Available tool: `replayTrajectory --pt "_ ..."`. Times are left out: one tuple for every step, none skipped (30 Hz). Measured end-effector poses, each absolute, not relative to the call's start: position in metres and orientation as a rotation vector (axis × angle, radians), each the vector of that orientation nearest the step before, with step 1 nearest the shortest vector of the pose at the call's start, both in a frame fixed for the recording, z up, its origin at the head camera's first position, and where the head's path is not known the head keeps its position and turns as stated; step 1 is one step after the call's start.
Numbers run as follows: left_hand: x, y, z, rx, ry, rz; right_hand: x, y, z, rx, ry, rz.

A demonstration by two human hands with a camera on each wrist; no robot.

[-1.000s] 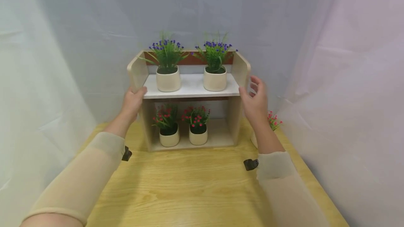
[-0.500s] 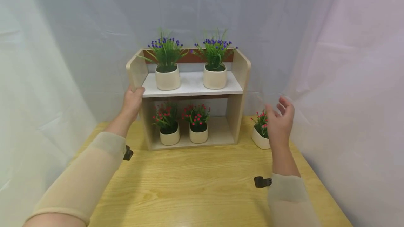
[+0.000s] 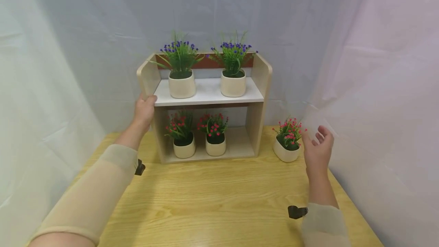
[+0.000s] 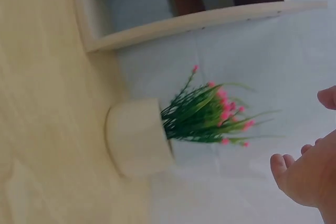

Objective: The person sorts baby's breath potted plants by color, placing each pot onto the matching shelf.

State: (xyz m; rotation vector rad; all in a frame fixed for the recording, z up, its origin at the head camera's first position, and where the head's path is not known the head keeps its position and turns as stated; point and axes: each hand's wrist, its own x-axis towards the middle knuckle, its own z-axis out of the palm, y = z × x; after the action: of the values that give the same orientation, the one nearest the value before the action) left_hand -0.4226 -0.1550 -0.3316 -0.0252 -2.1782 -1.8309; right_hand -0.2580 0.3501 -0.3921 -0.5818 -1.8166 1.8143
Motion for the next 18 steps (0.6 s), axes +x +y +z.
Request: replayTrajectory --pt "-0.422 -0.155 -0.332 -0.029 -2.173 -1.832 -0.258 0.353 -0.396 -0.596 -1.834 1.809" --pt "-0.422 -0.154 -0.332 -0.031 -2.172 -1.829 -0.258 0.356 -0.401 -0.606 -1.852 1.801" --pt "-0.422 -0.154 -0.333 -0.037 -2.169 -1.830 -0.259 0.360 -0.406 -0.612 -1.873 1.788" --pt "-0.421 -0.155 -0.333 -0.046 -2.170 -1.826 -0.260 0.362 -0.411 -0.620 -1.897 1.779" --pt "-0.421 -0.155 -0.333 -0.051 -2.173 -1.825 -0.261 0.364 -0.415 -0.623 -1.923 1.770" --pt "-0.421 -0.156 -0.333 -0.057 -2.173 -1.829 -0.262 0.366 -0.421 -0.628 -1.954 1.764" --pt "-0.421 -0.157 -0.333 -0.062 -2.176 -1.828 -0.263 0.369 -0.426 -0.627 -1.985 1.757" --pt "-0.421 -0.157 -0.333 -0.064 -2.181 -1.827 -0.264 0.371 -0.432 -0.621 -2.020 1.745" --pt "-0.421 -0.157 -0.333 -0.066 -2.183 -1.829 -0.266 0.372 -0.437 -0.619 -2.061 1.738" --pt "-0.421 -0.158 -0.333 -0.067 -2.186 -1.830 -0.267 0.374 -0.443 -0.615 -2.103 1.734" --pt "-0.421 -0.158 -0.333 -0.067 -2.186 -1.831 -0.269 0.375 -0.448 -0.605 -2.150 1.728" --pt "-0.420 -0.158 -0.333 -0.069 -2.185 -1.834 -0.270 0.377 -0.453 -0.594 -2.196 1.723" --pt "-0.420 -0.158 -0.333 -0.069 -2.185 -1.834 -0.273 0.378 -0.457 -0.578 -2.231 1.715" --pt "-0.420 -0.158 -0.333 -0.069 -2.185 -1.835 -0.275 0.379 -0.461 -0.564 -2.269 1.703" --pt "-0.420 -0.158 -0.333 -0.070 -2.182 -1.838 -0.278 0.379 -0.464 -0.552 -2.302 1.689" --pt "-0.419 -0.158 -0.333 -0.072 -2.179 -1.841 -0.280 0.380 -0.467 -0.537 -2.332 1.672" --pt "-0.420 -0.158 -0.333 -0.071 -2.180 -1.843 -0.283 0.380 -0.470 -0.522 -2.353 1.658" --pt "-0.420 -0.158 -0.333 -0.070 -2.181 -1.844 -0.286 0.381 -0.472 -0.509 -2.368 1.644"
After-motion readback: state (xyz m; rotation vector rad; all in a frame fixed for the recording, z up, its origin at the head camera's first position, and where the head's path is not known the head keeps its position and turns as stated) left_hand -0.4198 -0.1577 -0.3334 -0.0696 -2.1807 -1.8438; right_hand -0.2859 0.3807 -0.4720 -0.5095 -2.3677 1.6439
